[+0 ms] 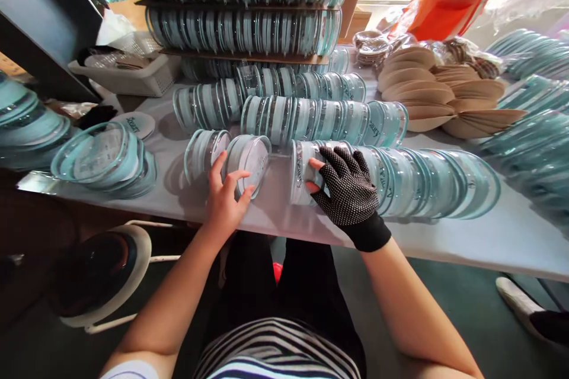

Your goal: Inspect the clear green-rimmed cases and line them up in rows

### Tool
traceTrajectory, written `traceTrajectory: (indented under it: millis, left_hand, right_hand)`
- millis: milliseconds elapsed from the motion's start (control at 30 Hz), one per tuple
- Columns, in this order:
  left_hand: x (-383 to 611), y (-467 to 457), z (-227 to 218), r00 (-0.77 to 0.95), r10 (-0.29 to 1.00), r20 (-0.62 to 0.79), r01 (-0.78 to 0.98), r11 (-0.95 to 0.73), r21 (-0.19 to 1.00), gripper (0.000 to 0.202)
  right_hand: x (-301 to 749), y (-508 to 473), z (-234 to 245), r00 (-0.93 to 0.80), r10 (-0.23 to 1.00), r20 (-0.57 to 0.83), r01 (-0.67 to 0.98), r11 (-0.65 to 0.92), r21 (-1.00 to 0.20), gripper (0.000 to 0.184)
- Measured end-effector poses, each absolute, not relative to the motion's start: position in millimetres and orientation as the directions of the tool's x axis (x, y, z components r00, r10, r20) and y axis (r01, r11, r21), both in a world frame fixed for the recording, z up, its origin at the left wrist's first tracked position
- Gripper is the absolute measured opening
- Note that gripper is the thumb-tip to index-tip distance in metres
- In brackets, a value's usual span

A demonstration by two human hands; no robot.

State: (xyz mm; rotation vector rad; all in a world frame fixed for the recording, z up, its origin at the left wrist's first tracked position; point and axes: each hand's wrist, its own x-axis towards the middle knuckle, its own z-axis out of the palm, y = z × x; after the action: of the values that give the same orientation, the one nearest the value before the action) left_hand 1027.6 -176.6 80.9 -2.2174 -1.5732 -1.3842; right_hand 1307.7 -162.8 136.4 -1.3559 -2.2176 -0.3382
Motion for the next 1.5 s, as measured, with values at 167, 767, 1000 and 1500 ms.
traceTrajectory:
  millis: [167,767,1000,1500]
  left_hand:
    - [1043.9,-189.8,79.9,0.077,0.664,0.744,0.851,-0.432,0.298,0.036]
    - [1087.4,-162.1,91.2,0.283,0.831,0.479,0.727,-0.512,0.458,0.064]
    - [1084.6,-174.9,100.7,0.256,0.83,0.496,0.755,-0.492,0.433,0.054]
    - [1121.3,-99.4,122.2,0.435,0.713,0.55,0.648,-0.672,0.359,0.041]
  right_hand:
    - [1316.1,-165.8,134.9,-0.36,0.75,0.554,0.851,0.508,-0.134,0.045]
    - [1309.0,-161.1,120.0,-0.295,0.7,0.65,0.886,0.455,-0.088,0.043]
    - [1328.2,-162.6,115.8,-0.375,0.656,0.655,0.842,0.536,-0.055,0.044]
    - [1345.5,-114.8,172.4,-0.468,0.855,0.224,0.867,0.493,-0.07,0.082]
